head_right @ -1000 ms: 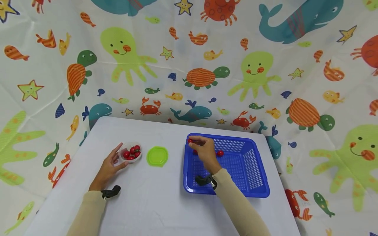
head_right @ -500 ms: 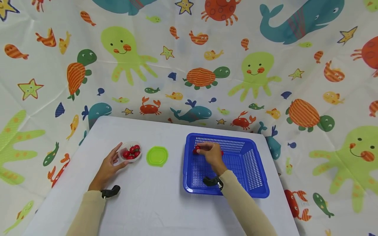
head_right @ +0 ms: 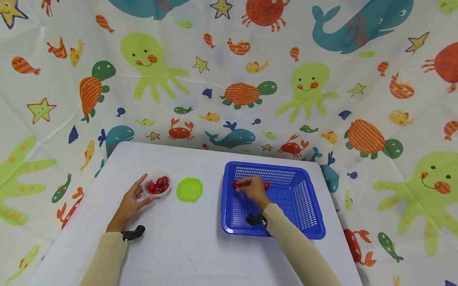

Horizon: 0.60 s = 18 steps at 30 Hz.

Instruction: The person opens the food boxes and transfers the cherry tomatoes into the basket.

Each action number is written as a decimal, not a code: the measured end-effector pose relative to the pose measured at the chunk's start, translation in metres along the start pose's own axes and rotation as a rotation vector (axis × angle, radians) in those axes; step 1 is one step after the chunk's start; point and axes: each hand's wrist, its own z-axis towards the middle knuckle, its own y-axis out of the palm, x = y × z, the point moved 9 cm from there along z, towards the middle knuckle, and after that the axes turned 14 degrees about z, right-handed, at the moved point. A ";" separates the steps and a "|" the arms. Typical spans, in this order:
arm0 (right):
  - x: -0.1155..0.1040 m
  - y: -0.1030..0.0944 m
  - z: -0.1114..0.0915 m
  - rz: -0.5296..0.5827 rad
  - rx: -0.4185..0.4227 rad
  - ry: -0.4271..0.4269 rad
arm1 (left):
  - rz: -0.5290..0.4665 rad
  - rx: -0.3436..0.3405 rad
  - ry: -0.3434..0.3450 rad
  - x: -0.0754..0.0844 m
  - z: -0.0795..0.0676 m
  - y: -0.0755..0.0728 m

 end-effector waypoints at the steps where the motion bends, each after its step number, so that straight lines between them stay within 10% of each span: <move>1: 0.001 0.001 0.001 -0.004 -0.001 0.002 | 0.002 0.001 0.002 0.001 0.000 0.000; 18: 0.007 0.006 0.006 -0.185 0.040 -0.028 | 0.033 0.020 0.017 0.002 -0.002 -0.001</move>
